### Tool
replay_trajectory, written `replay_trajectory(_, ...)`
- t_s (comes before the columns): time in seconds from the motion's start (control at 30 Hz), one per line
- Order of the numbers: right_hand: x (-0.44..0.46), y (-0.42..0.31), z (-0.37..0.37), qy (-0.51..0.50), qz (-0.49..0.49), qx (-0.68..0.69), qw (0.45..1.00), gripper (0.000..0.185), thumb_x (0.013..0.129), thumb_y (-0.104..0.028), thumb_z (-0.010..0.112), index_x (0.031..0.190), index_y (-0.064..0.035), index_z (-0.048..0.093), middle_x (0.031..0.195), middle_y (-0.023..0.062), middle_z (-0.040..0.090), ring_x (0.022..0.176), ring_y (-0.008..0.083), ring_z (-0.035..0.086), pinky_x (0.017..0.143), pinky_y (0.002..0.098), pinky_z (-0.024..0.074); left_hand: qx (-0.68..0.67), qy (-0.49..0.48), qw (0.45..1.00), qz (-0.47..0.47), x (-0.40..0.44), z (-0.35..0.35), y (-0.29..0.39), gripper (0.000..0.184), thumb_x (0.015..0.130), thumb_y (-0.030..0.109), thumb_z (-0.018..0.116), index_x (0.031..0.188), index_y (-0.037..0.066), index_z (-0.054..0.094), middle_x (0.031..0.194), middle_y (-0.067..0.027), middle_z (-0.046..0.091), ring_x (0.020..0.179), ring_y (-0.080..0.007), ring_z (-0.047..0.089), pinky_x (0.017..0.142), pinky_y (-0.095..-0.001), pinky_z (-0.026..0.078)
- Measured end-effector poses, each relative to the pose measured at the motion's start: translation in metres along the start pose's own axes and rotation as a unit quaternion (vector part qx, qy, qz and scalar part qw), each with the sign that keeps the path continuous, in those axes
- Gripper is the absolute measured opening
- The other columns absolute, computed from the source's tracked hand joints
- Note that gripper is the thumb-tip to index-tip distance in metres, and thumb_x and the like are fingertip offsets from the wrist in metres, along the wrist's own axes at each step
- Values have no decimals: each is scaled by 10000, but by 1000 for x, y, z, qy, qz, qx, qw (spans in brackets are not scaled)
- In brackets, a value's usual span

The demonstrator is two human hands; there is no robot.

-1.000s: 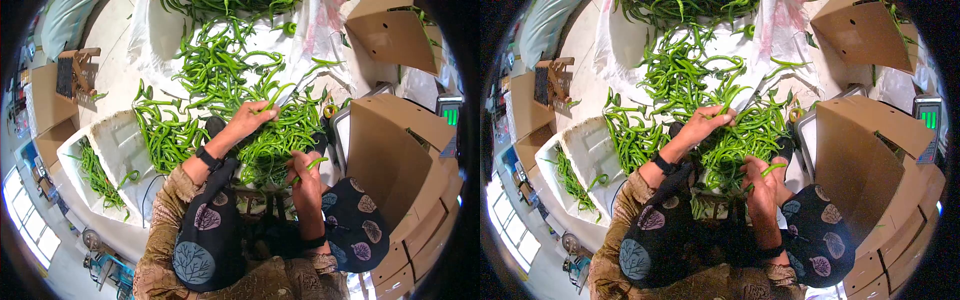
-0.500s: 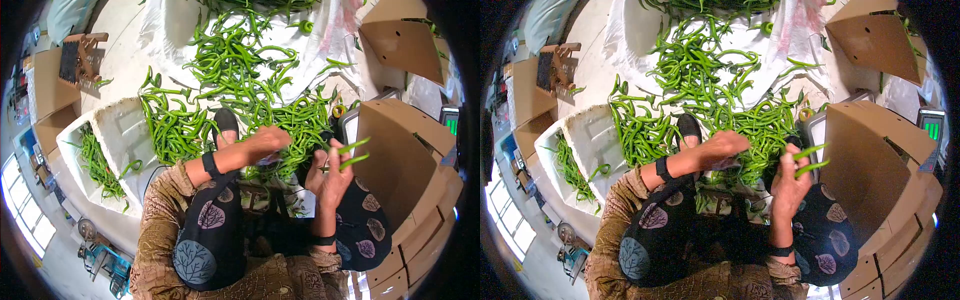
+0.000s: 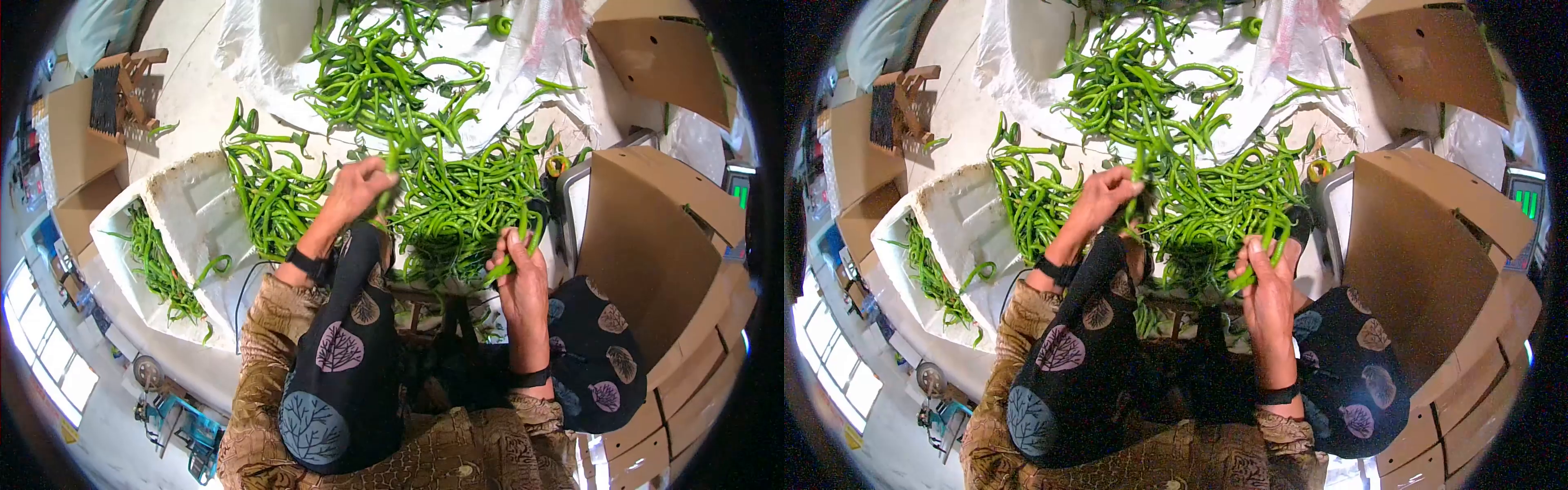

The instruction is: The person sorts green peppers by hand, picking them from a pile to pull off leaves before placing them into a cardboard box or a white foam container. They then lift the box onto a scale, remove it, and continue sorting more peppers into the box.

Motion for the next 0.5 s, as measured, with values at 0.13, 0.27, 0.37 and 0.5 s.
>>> replay_trajectory(0.13, -1, 11, -1, -23, 38, -40, 998, 196, 945, -188, 599, 1056, -28, 575, 898, 34, 567, 733, 125, 534, 658, 280, 466, -178, -95, 979, 26, -22, 22, 15, 174, 859, 191, 692, 937, 38, 659, 764, 33, 575, 687, -56, 487, 640, -225, 414)
replay_trajectory(0.27, -1, 17, 0, -44, 23, -74, 996, 240, 912, -173, 641, 1086, -11, 601, 923, 21, 595, 751, 110, 538, 669, 252, 445, -74, -124, 988, 55, -38, 29, 47, 190, 848, 170, 715, 956, 28, 651, 754, 40, 561, 693, -48, 496, 629, -214, 407)
replay_trajectory(0.37, -2, 21, 4, -60, 34, -78, 995, 263, 904, -171, 652, 1107, -12, 600, 926, 10, 602, 754, 100, 534, 662, 234, 422, -15, -180, 943, 280, -48, 62, 58, 220, 779, 79, 757, 962, 27, 645, 759, -39, 590, 702, -135, 567, 622, -280, 445)
replay_trajectory(0.5, -1, 15, 7, -70, 23, -60, 995, 255, 897, -161, 657, 1106, -24, 604, 923, -3, 604, 756, 92, 533, 660, 221, 407, 33, -193, 922, 335, -38, 78, 61, 249, 770, 42, 761, 990, 11, 649, 842, -119, 649, 800, -260, 642, 675, -365, 486)
Point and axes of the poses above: each hand's wrist, its own x-axis towards the middle knuckle, its own z-axis out of the palm, y = z × x, the point moved 3 cm from there along x, towards the middle knuckle
